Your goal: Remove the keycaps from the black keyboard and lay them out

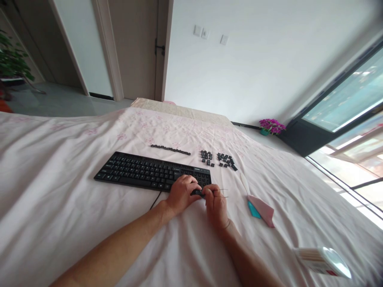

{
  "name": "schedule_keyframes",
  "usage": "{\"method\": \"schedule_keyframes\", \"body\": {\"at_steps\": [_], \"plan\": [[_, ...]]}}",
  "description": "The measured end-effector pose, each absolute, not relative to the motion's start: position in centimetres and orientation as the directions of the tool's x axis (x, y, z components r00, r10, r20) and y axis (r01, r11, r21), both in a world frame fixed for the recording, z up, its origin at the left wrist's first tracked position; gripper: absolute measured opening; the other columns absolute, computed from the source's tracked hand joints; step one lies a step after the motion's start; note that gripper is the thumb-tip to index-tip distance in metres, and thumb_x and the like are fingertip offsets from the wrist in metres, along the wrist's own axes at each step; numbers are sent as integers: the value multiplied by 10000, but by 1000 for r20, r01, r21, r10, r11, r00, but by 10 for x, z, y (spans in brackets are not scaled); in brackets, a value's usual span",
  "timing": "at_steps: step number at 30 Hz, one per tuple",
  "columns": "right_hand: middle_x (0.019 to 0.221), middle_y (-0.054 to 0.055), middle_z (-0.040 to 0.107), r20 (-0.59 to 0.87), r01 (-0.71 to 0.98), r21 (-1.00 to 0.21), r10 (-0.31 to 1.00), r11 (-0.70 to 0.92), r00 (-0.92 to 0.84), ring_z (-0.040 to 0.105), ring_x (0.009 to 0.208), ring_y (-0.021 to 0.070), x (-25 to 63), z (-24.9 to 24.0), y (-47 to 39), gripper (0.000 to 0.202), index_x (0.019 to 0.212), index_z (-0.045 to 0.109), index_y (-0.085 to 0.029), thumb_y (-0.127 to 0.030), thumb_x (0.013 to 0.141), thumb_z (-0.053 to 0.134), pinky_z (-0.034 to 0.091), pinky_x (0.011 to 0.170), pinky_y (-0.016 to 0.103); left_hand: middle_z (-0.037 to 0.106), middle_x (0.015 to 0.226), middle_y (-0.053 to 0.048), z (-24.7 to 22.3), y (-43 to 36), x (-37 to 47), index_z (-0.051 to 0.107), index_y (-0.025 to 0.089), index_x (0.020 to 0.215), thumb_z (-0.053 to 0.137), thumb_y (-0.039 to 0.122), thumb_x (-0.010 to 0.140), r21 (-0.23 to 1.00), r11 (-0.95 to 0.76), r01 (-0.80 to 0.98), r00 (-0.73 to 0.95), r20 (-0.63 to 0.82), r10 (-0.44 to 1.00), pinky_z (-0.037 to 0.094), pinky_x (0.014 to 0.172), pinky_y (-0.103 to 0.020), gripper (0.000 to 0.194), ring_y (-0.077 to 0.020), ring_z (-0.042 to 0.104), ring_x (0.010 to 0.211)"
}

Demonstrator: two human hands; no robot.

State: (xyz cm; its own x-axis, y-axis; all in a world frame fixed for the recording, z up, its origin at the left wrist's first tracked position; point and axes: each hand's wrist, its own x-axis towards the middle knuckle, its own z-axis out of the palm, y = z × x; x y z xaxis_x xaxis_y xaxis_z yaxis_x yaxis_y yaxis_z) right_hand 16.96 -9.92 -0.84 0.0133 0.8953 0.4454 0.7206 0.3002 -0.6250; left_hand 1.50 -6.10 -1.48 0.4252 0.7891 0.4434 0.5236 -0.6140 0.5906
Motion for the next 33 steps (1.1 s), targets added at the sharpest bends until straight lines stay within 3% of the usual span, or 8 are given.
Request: {"method": "schedule_keyframes", "body": {"at_steps": [8,12,17,21,24,27,30,33], "plan": [[695,23,599,482,711,-554,863,433,-151,555,621,150,174,-8,-81,207,769,523,-206,-290,922,410,417,619,266,655,819,-27,-12,-64,27,674,212,826,590,336,847,512,-581,633,397,430,811,395,830,-352,152,-216,536,922],[587,6,546,494,624,-590,840,513,-224,515,547,132,175,-1,-67,293,667,493,-209,-335,920,419,394,566,251,657,772,-20,-13,-63,28,682,222,802,555,293,863,504,-577,643,400,422,814,392,814,-341,158,-206,552,889],[478,-16,441,501,563,-684,860,465,-102,409,455,112,168,-3,-59,449,532,407,-213,-392,940,359,322,485,249,669,796,-7,-13,-63,30,689,237,818,544,252,868,516,-585,625,387,446,807,393,830,-339,154,-195,567,886],[463,-17,406,520,476,-756,854,450,20,379,439,114,159,-4,-61,491,509,364,-219,-386,964,290,306,475,264,670,776,-5,-13,-63,30,681,218,777,535,260,880,508,-609,608,404,463,789,370,939,-381,184,-180,589,827],[445,-19,392,530,369,-810,839,457,124,369,421,114,154,2,-61,501,498,345,-224,-362,974,271,310,468,273,686,828,3,-12,-64,30,679,221,814,527,268,893,564,-610,556,388,473,791,334,1017,-397,178,-164,605,817],[439,-21,379,552,313,-816,815,486,175,363,410,115,152,8,-58,507,495,330,-228,-361,980,258,318,462,277,691,867,-4,-11,-63,29,673,216,847,525,274,898,636,-582,507,344,470,813,376,987,-358,167,-160,611,837],[473,-14,408,592,325,-777,802,539,85,403,449,122,154,12,-55,495,517,366,-224,-354,982,255,361,494,279,691,869,-7,-13,-61,26,676,218,871,545,274,887,690,-554,465,327,448,832,429,910,-316,143,-166,610,857],[555,17,515,678,448,-624,729,640,-96,497,590,151,161,15,-55,456,562,464,-213,-299,971,282,426,620,306,698,950,-1,-14,-59,24,669,234,987,594,275,856,781,-493,384,298,400,867,461,859,-287,156,-168,621,897]]}}
